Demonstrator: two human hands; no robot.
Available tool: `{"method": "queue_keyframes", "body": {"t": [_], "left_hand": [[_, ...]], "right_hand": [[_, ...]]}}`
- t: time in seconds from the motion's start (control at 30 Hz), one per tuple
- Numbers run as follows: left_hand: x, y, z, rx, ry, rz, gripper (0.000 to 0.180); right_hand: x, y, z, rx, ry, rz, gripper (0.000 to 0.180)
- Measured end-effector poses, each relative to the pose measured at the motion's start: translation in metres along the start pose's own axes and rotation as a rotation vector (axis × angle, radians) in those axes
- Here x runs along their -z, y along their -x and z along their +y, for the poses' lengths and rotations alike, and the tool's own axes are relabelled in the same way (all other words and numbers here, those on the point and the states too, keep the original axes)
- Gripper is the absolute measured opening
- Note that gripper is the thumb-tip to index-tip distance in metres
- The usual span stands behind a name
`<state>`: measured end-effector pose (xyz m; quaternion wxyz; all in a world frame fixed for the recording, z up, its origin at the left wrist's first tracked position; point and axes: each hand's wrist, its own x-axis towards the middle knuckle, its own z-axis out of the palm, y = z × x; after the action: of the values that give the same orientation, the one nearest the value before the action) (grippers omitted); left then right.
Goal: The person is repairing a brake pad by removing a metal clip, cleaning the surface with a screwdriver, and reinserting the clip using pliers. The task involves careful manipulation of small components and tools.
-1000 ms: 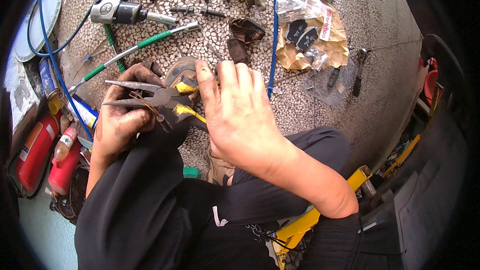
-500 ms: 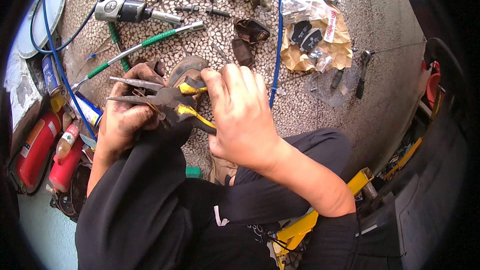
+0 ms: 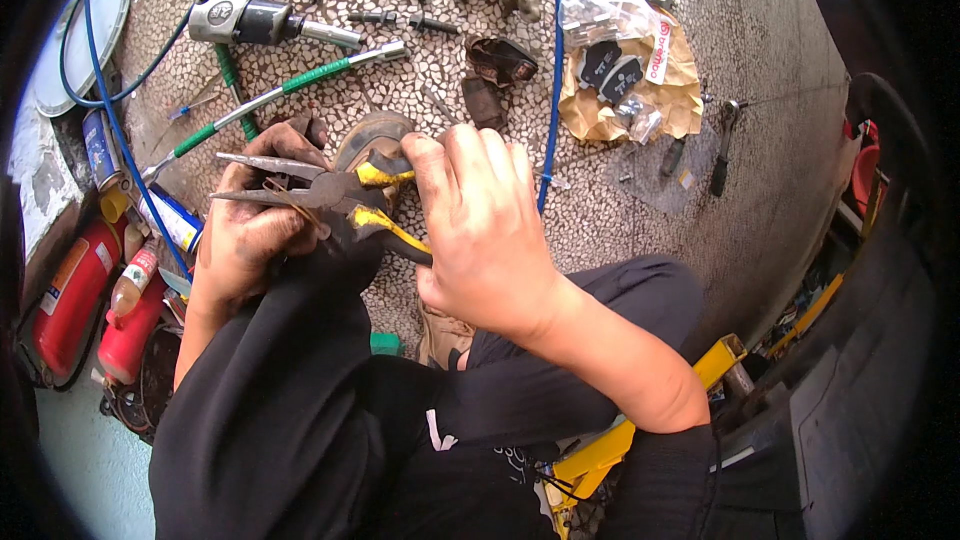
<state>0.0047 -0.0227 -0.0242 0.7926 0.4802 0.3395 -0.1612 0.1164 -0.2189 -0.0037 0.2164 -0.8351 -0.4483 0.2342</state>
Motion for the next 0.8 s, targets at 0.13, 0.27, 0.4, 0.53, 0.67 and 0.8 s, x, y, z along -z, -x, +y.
{"method": "queue_keyframes", "body": {"t": [0.13,0.27,0.4,0.53,0.67,0.8], "left_hand": [[-0.001,0.000,-0.003,-0.005,0.058,0.023,0.037],[0.004,-0.004,-0.005,-0.176,-0.127,0.009,0.041],[0.003,0.000,-0.002,-0.077,-0.067,0.006,0.044],[0.004,0.003,0.005,0.133,0.075,-0.004,0.034],[0.009,-0.001,-0.003,-0.044,-0.083,-0.003,0.040],[0.011,-0.004,-0.007,-0.175,-0.163,-0.005,0.040]], "right_hand": [[-0.002,0.003,0.001,0.007,-0.089,-0.012,0.081],[0.002,0.003,0.001,0.002,-0.135,-0.049,0.082],[0.003,0.002,-0.001,0.001,-0.036,-0.022,0.082],[-0.003,0.002,-0.003,-0.002,-0.013,0.016,0.081],[-0.001,0.002,-0.004,-0.010,-0.078,-0.019,0.080],[0.001,0.001,-0.002,-0.004,-0.100,-0.033,0.081]]}}
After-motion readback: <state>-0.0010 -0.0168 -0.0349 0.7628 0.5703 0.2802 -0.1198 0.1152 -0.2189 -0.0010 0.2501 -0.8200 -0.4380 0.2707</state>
